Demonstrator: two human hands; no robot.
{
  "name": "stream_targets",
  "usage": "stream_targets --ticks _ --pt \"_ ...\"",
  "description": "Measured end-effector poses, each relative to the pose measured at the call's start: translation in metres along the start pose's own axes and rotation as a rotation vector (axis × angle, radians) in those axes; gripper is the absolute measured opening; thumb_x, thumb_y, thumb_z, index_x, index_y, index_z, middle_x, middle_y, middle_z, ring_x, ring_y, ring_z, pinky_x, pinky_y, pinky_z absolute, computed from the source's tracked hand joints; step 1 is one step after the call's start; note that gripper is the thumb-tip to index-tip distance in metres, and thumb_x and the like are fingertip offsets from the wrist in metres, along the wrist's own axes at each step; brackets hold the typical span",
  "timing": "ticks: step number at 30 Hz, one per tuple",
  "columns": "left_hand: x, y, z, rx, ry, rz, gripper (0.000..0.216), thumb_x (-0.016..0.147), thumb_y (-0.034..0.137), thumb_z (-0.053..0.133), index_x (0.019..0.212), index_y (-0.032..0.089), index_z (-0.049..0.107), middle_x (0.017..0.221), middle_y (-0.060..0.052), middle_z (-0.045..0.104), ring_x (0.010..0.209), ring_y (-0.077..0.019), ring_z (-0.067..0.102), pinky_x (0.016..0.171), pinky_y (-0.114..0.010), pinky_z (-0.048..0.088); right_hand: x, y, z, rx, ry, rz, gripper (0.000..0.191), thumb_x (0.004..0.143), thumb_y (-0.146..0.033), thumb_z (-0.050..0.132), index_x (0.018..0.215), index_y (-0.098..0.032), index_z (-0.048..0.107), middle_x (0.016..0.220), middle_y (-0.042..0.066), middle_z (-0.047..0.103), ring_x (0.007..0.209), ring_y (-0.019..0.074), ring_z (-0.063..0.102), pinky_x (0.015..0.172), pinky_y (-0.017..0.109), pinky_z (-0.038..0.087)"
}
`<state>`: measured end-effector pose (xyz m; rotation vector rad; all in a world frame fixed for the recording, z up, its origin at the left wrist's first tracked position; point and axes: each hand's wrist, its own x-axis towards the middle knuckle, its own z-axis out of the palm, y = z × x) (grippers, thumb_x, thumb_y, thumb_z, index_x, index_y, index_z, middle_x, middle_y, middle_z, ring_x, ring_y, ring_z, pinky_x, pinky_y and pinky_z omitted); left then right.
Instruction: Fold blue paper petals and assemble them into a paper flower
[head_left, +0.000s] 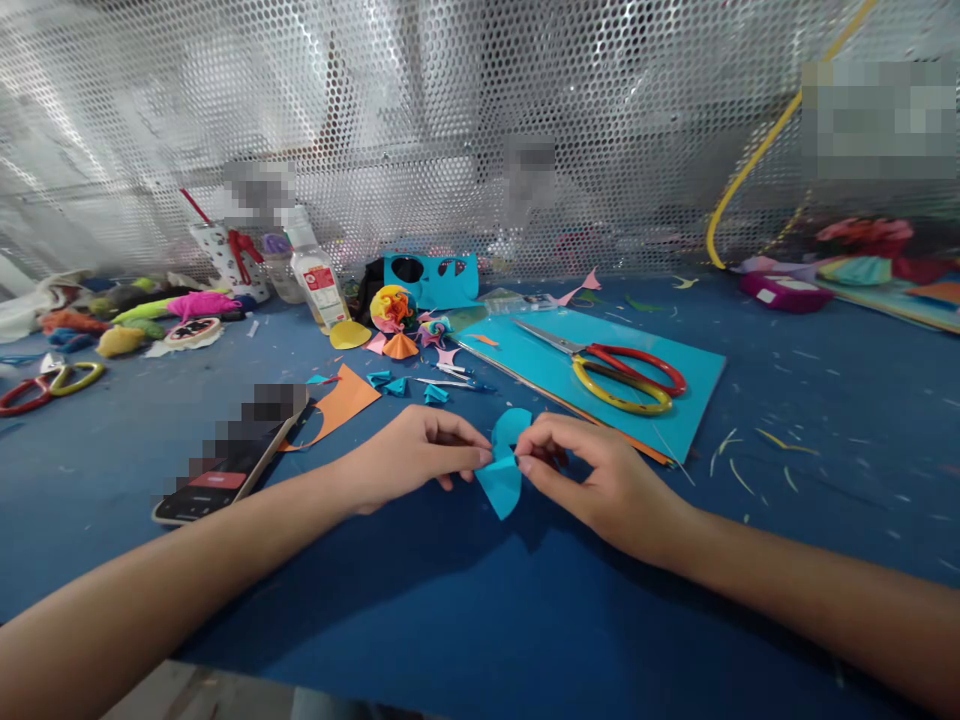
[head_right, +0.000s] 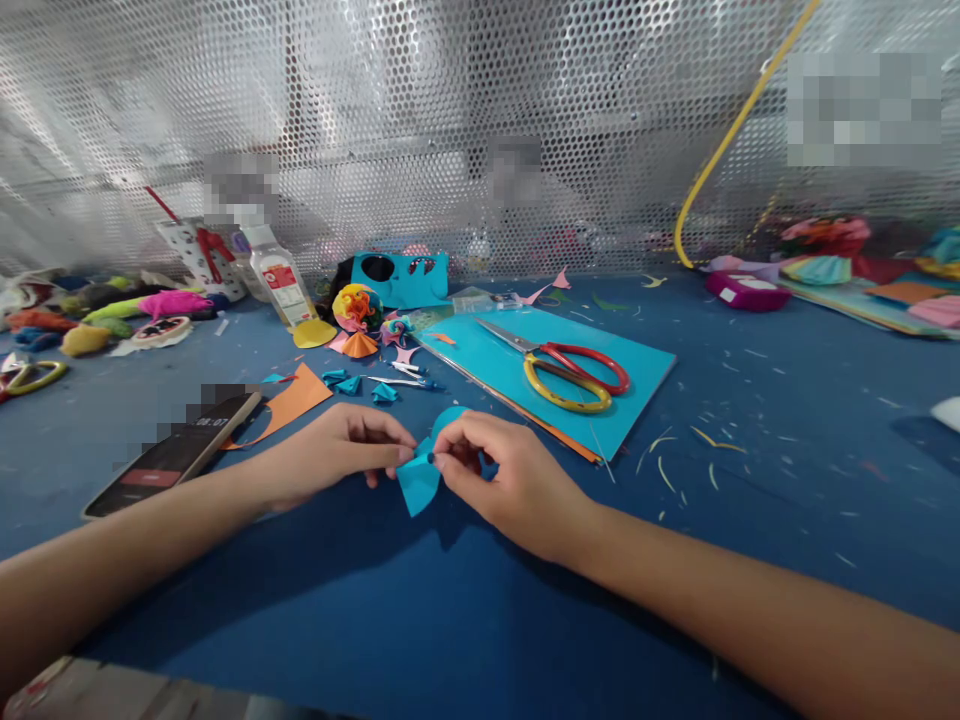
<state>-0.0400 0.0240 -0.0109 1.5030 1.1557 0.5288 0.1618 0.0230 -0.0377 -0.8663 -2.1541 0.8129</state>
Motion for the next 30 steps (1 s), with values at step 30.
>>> stream_targets --ticks 30 --pt "-0.008 -0.006 0.011 0.76 0.054 0.27 0.019 0.077 0.032 0.059 0.085 0.02 0.071 0.08 -0.001 0.061 0.066 -0.0112 0.055 0.06 -0.02 0.04 0.016 0.033 -0.005 -0.202 -0.31 -0.232 0.018 0.085 -0.026 0.053 0.095 -0.019 0.066 0.094 0.006 0.054 0.08 0.013 0.054 0.073 0.025 0.043"
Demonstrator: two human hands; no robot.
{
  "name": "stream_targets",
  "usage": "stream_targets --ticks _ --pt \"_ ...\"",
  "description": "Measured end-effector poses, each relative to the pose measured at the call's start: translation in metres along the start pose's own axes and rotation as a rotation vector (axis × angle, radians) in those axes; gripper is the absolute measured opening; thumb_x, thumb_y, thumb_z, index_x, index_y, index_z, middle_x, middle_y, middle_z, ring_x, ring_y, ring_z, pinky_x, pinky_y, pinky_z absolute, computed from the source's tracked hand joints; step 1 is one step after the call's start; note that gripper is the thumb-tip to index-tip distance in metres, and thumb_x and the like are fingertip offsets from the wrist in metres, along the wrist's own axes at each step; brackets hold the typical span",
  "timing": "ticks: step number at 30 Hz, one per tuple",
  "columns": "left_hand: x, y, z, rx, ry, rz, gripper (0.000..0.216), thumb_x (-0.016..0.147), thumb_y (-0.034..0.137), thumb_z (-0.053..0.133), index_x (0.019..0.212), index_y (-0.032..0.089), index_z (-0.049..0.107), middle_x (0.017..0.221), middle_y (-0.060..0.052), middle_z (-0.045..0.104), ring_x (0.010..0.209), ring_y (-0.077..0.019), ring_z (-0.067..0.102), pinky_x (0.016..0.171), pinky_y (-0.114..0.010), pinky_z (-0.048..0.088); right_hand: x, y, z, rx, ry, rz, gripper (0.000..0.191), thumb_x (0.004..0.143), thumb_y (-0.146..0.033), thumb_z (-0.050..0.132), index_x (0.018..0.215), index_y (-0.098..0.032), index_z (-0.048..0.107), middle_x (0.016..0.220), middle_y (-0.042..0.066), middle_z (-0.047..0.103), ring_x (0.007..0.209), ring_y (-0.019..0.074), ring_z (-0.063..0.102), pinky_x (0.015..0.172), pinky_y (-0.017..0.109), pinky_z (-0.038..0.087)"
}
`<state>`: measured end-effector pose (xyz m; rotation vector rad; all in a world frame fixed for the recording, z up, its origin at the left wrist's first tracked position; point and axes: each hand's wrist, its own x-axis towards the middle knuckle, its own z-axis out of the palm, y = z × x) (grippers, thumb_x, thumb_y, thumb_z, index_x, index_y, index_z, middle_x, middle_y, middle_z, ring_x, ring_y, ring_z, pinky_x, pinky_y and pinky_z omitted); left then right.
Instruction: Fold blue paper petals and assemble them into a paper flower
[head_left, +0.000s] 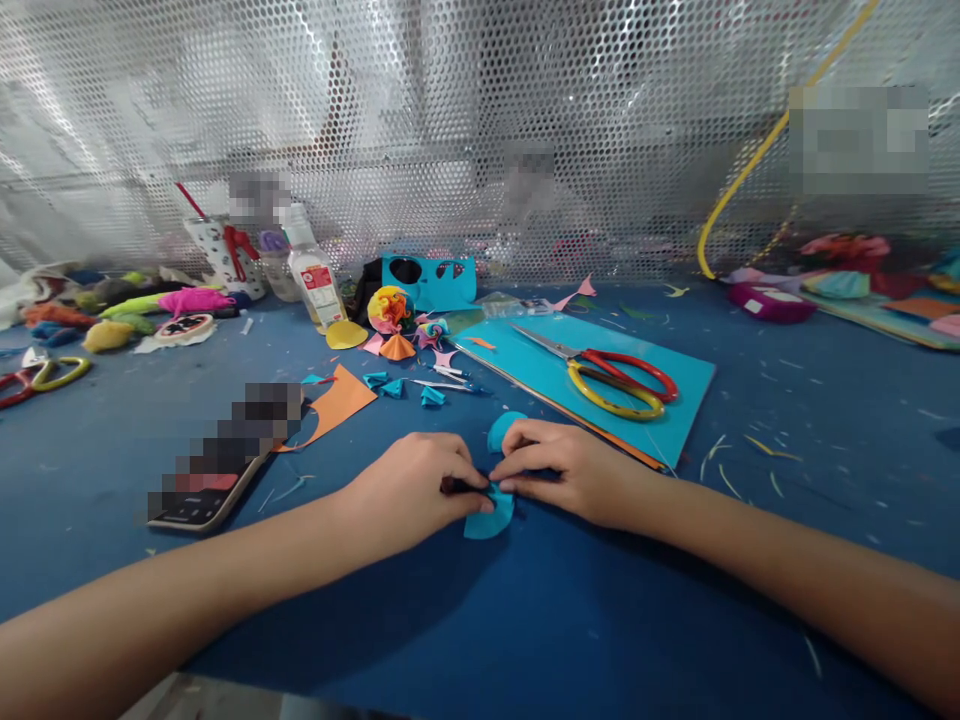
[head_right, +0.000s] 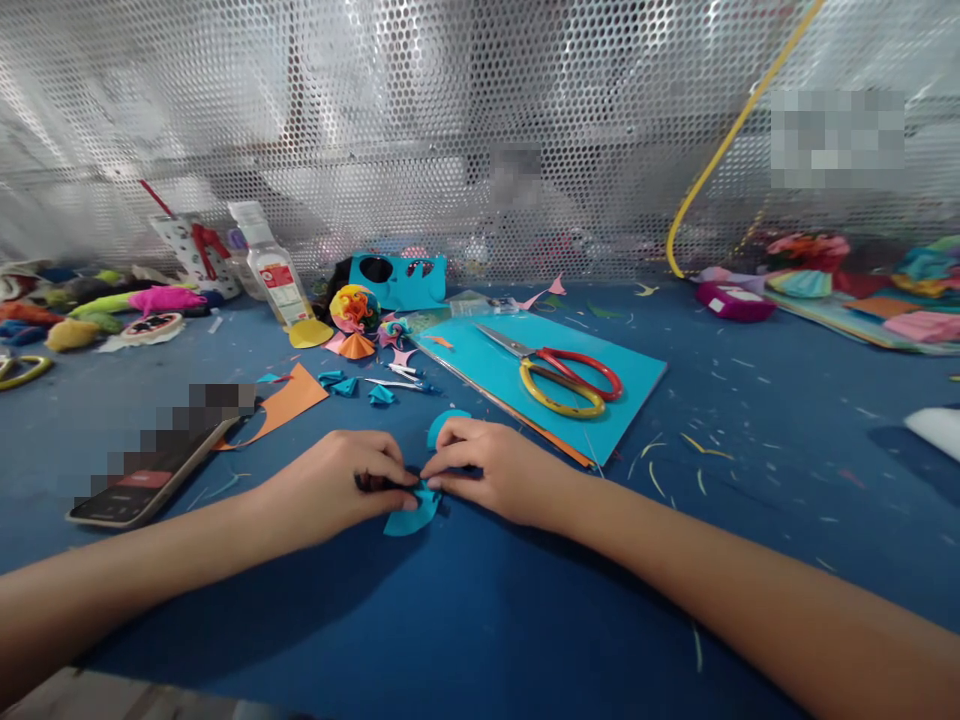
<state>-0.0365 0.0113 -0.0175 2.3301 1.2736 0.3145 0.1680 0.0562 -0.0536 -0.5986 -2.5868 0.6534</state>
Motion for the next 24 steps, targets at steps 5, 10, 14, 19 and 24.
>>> stream_targets --ticks 5,10,14,19,24 --pt "-0.001 0.002 0.0 -0.082 0.011 -0.112 0.02 0.073 0.033 0.062 0.086 0.02 0.07 0.079 -0.001 0.061 0.061 -0.0104 0.052 0.056 -0.02 0.038 0.001 0.001 0.0 0.015 -0.016 0.027 0.019 0.084 -0.028 0.053 0.097 -0.019 0.065 0.092 0.005 0.055 0.08 0.0135 0.055 0.074 0.025 0.043" --pt "-0.002 0.005 0.002 -0.056 0.021 -0.139 0.023 0.072 0.038 0.061 0.087 0.023 0.07 0.08 0.0 0.061 0.062 -0.0114 0.051 0.056 -0.022 0.037 0.003 -0.002 -0.002 0.031 -0.018 0.053 0.017 0.084 -0.027 0.054 0.092 -0.018 0.065 0.091 0.004 0.055 0.079 0.0132 0.054 0.073 0.025 0.041" --pt "-0.002 0.005 0.001 -0.055 0.012 -0.148 0.024 0.071 0.04 0.062 0.087 0.023 0.069 0.078 0.0 0.059 0.063 -0.0119 0.05 0.056 -0.022 0.036 0.004 -0.009 -0.004 0.053 -0.037 0.161 0.012 0.083 -0.026 0.054 0.088 -0.019 0.063 0.087 0.002 0.056 0.077 0.013 0.053 0.068 0.025 0.041" --pt "0.0 0.007 0.001 -0.091 0.007 -0.186 0.025 0.069 0.04 0.063 0.085 0.022 0.067 0.075 0.001 0.058 0.062 -0.0124 0.05 0.053 -0.022 0.035 0.004 -0.015 -0.005 0.079 -0.058 0.228 0.009 0.082 -0.024 0.054 0.085 -0.019 0.06 0.086 0.001 0.056 0.077 0.0129 0.052 0.067 0.025 0.04" --pt "0.0 0.005 0.002 -0.109 0.019 -0.177 0.024 0.068 0.039 0.064 0.084 0.021 0.067 0.074 0.001 0.057 0.061 -0.0117 0.049 0.054 -0.022 0.035 0.004 -0.01 -0.005 0.082 -0.033 0.134 0.007 0.081 -0.021 0.055 0.085 -0.019 0.06 0.084 0.0 0.056 0.074 0.0117 0.051 0.067 0.023 0.039"
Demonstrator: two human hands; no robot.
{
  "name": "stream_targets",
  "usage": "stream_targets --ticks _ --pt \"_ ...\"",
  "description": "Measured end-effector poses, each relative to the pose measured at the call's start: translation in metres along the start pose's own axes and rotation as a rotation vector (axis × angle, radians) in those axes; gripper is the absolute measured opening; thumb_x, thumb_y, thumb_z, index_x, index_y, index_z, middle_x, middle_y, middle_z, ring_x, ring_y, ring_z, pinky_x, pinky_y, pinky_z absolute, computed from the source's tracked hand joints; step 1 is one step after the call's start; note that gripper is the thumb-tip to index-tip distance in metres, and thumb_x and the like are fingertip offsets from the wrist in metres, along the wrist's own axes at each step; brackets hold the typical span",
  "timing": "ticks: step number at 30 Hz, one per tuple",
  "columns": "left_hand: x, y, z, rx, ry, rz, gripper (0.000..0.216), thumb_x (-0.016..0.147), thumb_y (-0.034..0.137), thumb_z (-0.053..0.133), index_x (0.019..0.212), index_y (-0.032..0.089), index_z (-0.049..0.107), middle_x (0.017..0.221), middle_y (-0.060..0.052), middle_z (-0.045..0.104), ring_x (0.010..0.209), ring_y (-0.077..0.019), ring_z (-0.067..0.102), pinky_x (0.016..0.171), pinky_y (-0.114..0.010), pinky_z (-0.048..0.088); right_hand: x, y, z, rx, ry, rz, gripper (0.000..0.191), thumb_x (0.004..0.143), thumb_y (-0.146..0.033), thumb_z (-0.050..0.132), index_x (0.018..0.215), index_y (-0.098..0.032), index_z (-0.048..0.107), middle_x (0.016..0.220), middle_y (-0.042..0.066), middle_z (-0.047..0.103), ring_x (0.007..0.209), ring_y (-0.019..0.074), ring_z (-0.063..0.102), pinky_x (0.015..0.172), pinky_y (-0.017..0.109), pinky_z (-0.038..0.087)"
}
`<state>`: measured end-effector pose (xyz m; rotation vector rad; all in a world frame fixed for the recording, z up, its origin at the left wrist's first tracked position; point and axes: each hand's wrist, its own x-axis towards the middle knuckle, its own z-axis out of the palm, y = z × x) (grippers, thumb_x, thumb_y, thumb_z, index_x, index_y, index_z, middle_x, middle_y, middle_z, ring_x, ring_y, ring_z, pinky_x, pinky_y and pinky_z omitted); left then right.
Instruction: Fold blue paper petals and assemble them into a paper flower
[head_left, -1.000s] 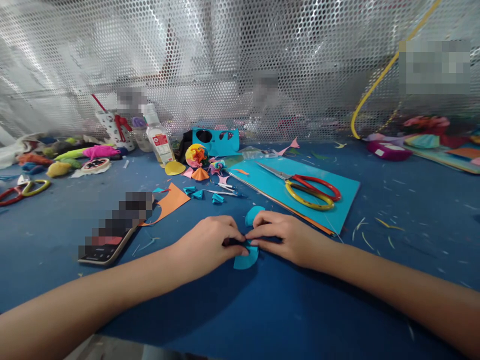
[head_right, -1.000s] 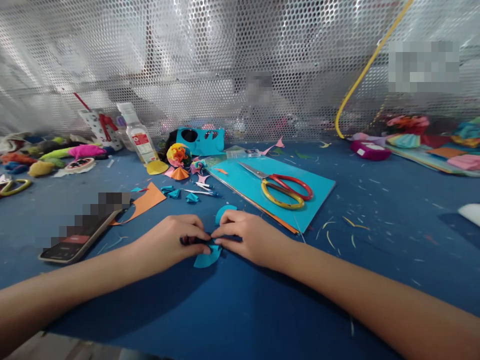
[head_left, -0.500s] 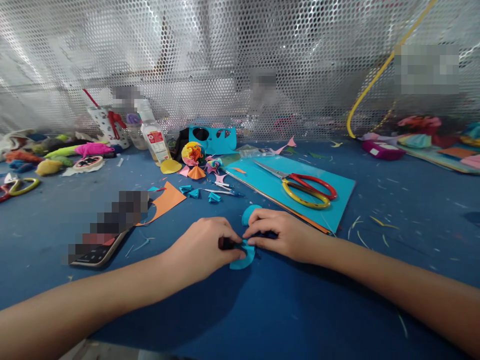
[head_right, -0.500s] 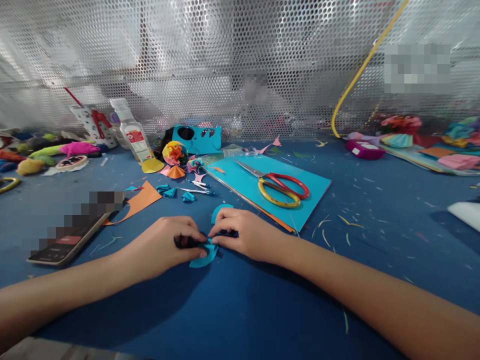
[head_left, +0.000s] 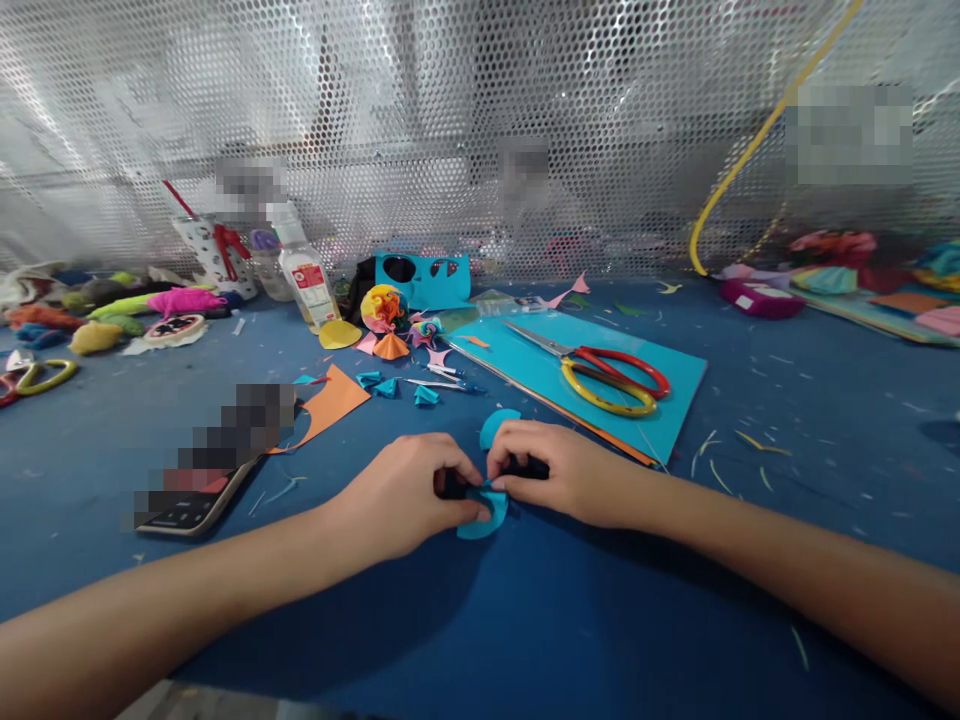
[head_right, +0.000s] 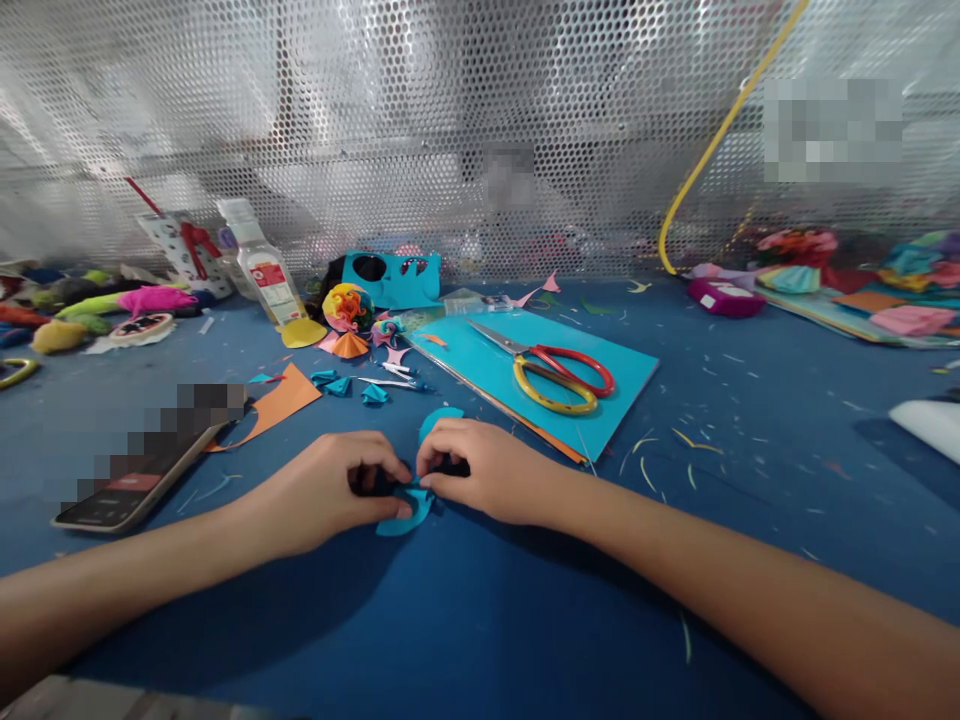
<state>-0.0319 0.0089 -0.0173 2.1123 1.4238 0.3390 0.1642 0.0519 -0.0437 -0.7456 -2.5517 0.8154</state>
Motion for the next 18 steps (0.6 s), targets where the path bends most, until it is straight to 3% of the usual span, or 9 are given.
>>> stream_targets --ticks 18 --pt "-0.001 0.0 0.001 0.004 0.002 0.055 0.02 0.07 0.036 0.064 0.082 0.021 0.071 0.076 0.0 0.06 0.061 -0.0107 0.049 0.054 -0.021 0.037 0.001 0.012 -0.001 -0.085 0.005 -0.216 0.017 0.084 -0.024 0.053 0.092 -0.019 0.067 0.089 0.005 0.059 0.077 0.0125 0.057 0.07 0.023 0.045"
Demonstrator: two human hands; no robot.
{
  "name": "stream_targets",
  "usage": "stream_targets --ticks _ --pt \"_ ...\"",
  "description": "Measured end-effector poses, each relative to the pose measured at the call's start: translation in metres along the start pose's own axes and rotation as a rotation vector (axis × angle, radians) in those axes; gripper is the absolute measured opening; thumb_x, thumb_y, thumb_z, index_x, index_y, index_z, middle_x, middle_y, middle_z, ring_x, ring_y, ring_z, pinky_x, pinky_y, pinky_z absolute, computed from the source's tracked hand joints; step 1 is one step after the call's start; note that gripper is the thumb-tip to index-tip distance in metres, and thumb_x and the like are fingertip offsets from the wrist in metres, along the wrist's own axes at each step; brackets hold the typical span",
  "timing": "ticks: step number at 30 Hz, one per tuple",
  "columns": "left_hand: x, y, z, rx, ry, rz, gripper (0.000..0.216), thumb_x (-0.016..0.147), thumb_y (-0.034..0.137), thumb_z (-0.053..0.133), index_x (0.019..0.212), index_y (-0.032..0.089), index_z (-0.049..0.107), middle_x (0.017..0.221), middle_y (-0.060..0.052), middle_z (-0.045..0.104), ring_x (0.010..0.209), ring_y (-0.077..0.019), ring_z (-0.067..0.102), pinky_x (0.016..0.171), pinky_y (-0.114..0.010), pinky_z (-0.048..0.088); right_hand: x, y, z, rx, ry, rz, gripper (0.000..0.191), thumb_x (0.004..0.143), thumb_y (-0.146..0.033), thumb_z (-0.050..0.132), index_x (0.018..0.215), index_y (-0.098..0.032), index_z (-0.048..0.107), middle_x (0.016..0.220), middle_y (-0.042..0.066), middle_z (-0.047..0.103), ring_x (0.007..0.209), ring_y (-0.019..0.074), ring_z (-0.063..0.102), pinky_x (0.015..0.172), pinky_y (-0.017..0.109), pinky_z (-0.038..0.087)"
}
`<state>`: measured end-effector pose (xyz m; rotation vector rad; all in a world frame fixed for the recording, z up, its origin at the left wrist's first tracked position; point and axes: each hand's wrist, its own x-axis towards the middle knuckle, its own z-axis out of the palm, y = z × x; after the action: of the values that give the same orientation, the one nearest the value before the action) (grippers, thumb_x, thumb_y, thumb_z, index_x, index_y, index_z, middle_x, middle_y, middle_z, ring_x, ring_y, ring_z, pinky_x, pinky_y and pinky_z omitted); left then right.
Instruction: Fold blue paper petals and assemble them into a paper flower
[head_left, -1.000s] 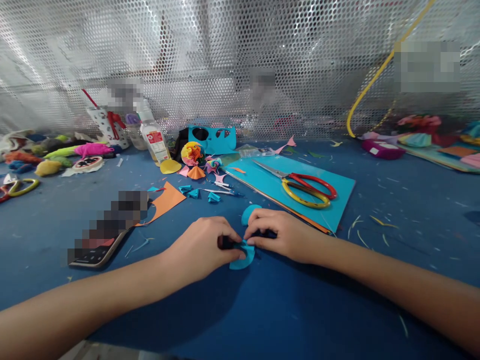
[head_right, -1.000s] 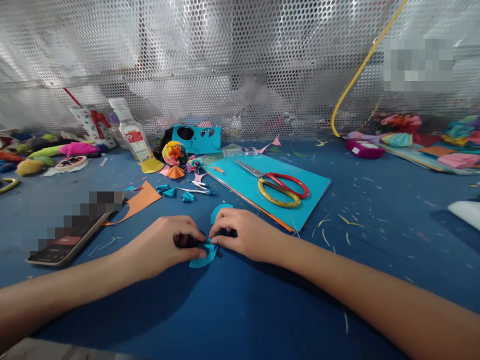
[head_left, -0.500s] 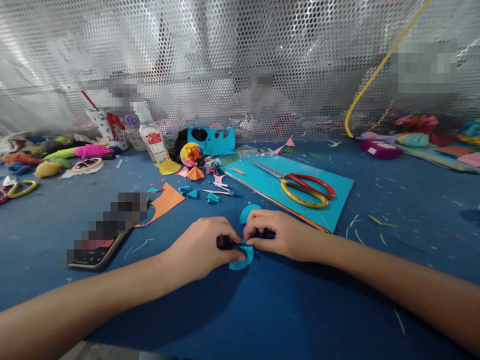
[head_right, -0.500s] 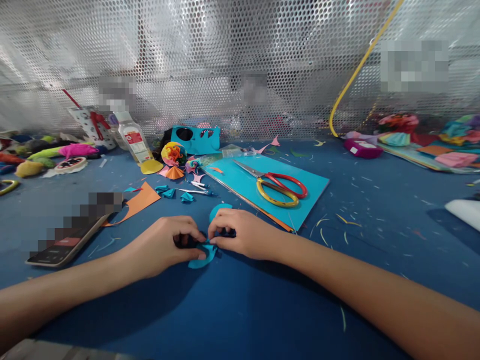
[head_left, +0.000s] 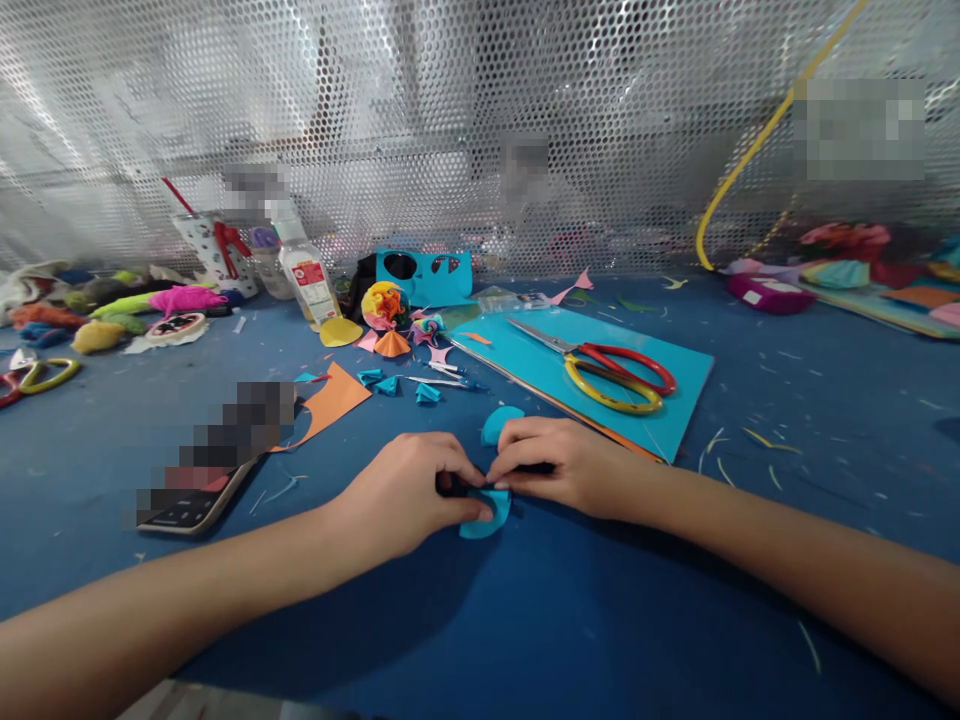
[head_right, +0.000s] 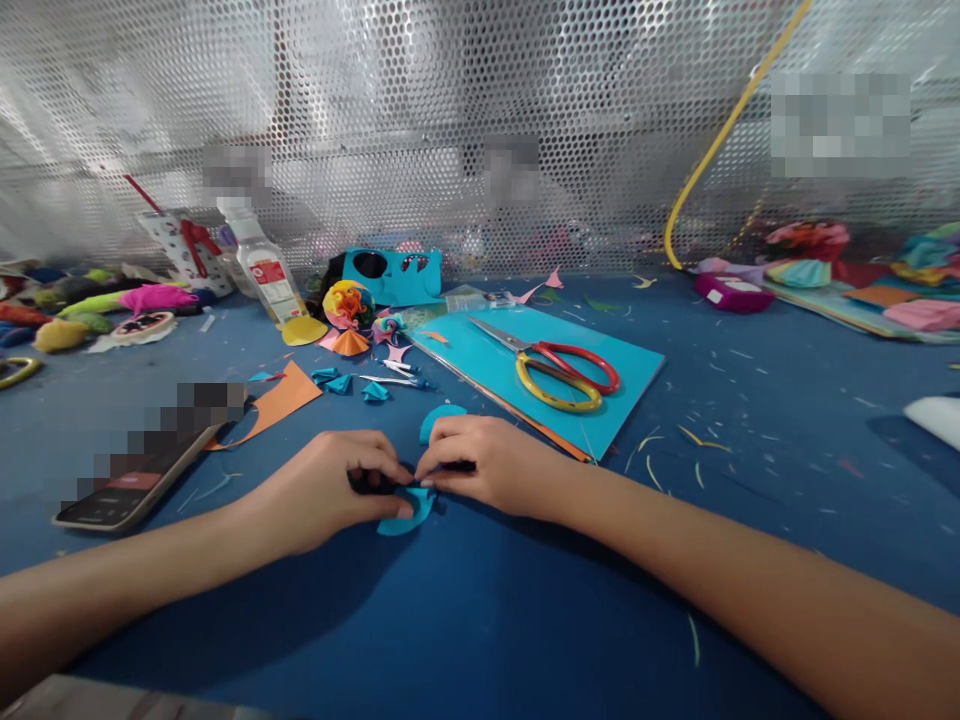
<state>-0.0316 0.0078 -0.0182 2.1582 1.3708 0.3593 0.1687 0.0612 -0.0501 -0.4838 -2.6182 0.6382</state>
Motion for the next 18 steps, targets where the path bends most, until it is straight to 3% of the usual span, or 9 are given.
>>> stream_targets --ticks 18 --pt "-0.0012 0.0007 -0.003 0.068 -0.05 0.042 0.02 0.075 0.035 0.06 0.087 0.023 0.071 0.082 -0.001 0.062 0.067 -0.0127 0.057 0.061 -0.022 0.04 0.0006 -0.0006 -0.0034 -0.119 -0.011 -0.062 0.017 0.084 -0.022 0.054 0.091 -0.02 0.069 0.084 0.004 0.06 0.074 0.0123 0.057 0.068 0.023 0.045"
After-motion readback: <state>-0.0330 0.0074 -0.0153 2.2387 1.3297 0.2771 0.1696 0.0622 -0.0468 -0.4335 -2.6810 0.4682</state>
